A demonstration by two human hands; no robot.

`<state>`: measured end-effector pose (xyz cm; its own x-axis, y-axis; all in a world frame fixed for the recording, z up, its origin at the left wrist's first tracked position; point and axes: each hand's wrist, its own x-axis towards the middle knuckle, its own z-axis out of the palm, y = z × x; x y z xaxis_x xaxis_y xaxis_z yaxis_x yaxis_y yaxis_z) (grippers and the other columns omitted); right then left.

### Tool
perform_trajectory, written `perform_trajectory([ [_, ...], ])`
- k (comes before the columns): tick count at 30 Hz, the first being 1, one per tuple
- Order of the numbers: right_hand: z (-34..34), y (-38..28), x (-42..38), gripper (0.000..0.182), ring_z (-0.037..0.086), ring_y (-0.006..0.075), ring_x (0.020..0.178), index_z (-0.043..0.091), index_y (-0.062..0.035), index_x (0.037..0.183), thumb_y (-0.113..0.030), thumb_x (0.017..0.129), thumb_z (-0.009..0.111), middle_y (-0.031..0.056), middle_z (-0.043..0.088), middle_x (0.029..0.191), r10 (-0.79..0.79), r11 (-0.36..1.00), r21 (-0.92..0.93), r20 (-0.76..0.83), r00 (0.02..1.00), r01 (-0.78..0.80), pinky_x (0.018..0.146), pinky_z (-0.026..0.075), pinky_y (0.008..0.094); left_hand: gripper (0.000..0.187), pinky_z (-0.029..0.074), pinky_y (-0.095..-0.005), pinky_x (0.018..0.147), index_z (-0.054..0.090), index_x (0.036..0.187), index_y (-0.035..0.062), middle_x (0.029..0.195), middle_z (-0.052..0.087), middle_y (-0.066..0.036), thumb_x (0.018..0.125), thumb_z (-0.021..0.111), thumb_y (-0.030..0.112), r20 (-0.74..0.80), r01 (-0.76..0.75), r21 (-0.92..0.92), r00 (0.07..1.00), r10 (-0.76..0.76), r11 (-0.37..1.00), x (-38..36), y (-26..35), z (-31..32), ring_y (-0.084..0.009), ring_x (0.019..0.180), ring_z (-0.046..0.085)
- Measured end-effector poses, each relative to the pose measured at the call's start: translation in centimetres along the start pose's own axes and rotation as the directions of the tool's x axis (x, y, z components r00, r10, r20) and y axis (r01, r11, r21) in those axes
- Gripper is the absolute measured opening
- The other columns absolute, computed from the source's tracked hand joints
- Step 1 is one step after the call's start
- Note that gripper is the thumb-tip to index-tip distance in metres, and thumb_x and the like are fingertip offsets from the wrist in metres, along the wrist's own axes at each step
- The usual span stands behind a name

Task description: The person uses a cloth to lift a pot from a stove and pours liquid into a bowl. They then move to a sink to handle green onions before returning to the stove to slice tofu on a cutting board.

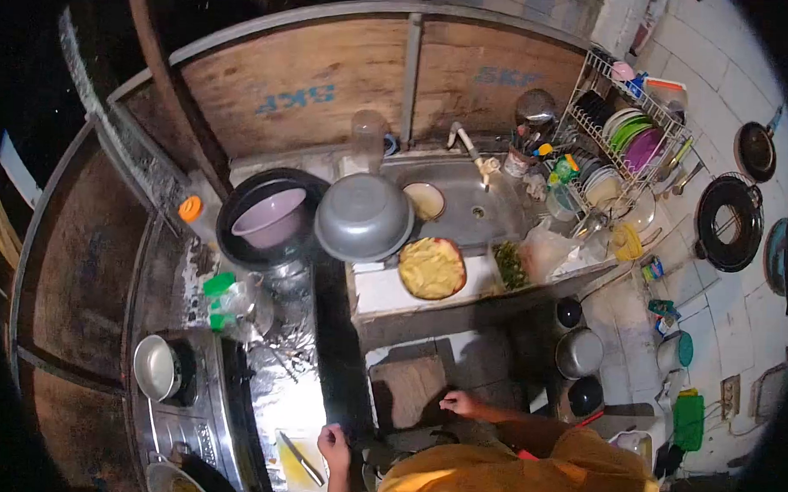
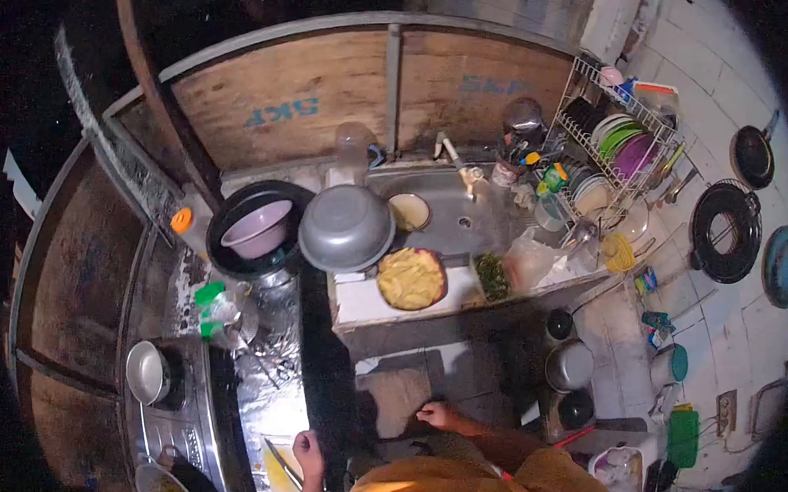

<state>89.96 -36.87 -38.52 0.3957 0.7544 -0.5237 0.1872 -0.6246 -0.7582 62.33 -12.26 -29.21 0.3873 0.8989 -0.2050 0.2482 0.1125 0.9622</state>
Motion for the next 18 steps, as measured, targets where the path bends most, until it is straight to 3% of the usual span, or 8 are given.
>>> perform_trajectory([
  [1,-1.8,1.0,0.4,0.035,0.065,0.0208,0.092,0.070,-0.0027,0.102,-0.035,0.095,0.060,0.0089,0.071,0.096,-0.013,1.000,0.007,-0.005,1.000,0.013,0.081,0.050,0.0354,0.016,0.036,-0.0215,0.049,0.057,0.086,0.0040,0.062,0.048,0.002,0.098,0.054,0.013,-0.002,-0.014,0.006,1.000,0.014,1.000,0.5,1.0,2.5,-0.0051,0.055,0.043],
  [3,-4.9,3.2,0.3,0.035,0.065,0.0195,0.088,0.069,-0.0026,0.104,-0.035,0.097,0.057,0.0094,0.071,0.095,0.050,0.995,-0.082,-0.024,0.998,-0.052,0.078,0.050,0.0334,0.012,0.036,-0.0220,0.048,0.057,0.092,0.0044,0.064,0.049,0.002,0.099,0.055,0.014,0.045,0.074,-0.188,0.997,-0.066,0.979,1.0,2.3,6.8,-0.0057,0.054,0.045],
  [4,-7.4,3.9,0.1,0.035,0.066,0.0205,0.086,0.068,-0.0030,0.108,-0.034,0.097,0.057,0.0096,0.071,0.095,-0.030,0.995,-0.094,0.007,1.000,0.030,0.078,0.050,0.0337,0.011,0.037,-0.0225,0.047,0.056,0.097,0.0052,0.066,0.051,0.001,0.099,0.055,0.015,0.071,0.040,-0.224,0.997,-0.025,0.974,1.4,1.3,8.5,-0.0062,0.054,0.045],
  [5,-9.5,3.8,-0.2,0.035,0.066,0.0205,0.086,0.068,-0.0030,0.108,-0.034,0.097,0.057,0.0096,0.071,0.095,-0.043,0.996,-0.081,0.012,0.999,0.044,0.078,0.050,0.0337,0.010,0.037,-0.0221,0.048,0.056,0.096,0.0058,0.066,0.051,0.001,0.099,0.055,0.015,0.072,0.091,-0.280,0.995,-0.074,0.956,1.7,0.6,10.3,-0.0061,0.054,0.045],
  [7,-13.9,3.8,-1.2,0.033,0.067,0.0203,0.086,0.067,-0.0026,0.107,-0.032,0.097,0.057,0.0103,0.071,0.094,0.153,0.986,0.066,-0.011,0.988,-0.152,0.076,0.050,0.0341,0.011,0.038,-0.0223,0.049,0.057,0.095,0.0063,0.065,0.050,0.002,0.099,0.056,0.016,0.093,0.066,-0.288,0.995,-0.040,0.955,1.0,3.7,14.1,-0.0058,0.054,0.044],
  [12,-20.0,11.2,-0.7,0.030,0.067,0.0157,0.081,0.066,-0.0014,0.102,-0.030,0.096,0.058,0.0088,0.071,0.090,0.171,0.981,0.133,-0.264,0.949,-0.140,0.069,0.049,0.0327,0.015,0.039,-0.0233,0.051,0.057,0.092,0.0056,0.065,0.050,0.002,0.099,0.057,0.019,0.206,0.108,-0.233,0.977,-0.059,0.966,0.1,5.9,20.0,-0.0059,0.055,0.044],
  [18,-26.0,8.1,-4.9,0.028,0.064,0.0136,0.077,0.065,0.0004,0.102,-0.026,0.097,0.058,0.0070,0.069,0.087,0.113,0.967,0.256,-0.450,0.886,0.007,0.067,0.050,0.0301,0.014,0.036,-0.0231,0.049,0.057,0.092,0.0058,0.065,0.049,0.002,0.099,0.056,0.018,0.270,0.082,-0.257,0.963,-0.010,0.963,0.0,8.3,21.6,-0.0066,0.054,0.044],
])
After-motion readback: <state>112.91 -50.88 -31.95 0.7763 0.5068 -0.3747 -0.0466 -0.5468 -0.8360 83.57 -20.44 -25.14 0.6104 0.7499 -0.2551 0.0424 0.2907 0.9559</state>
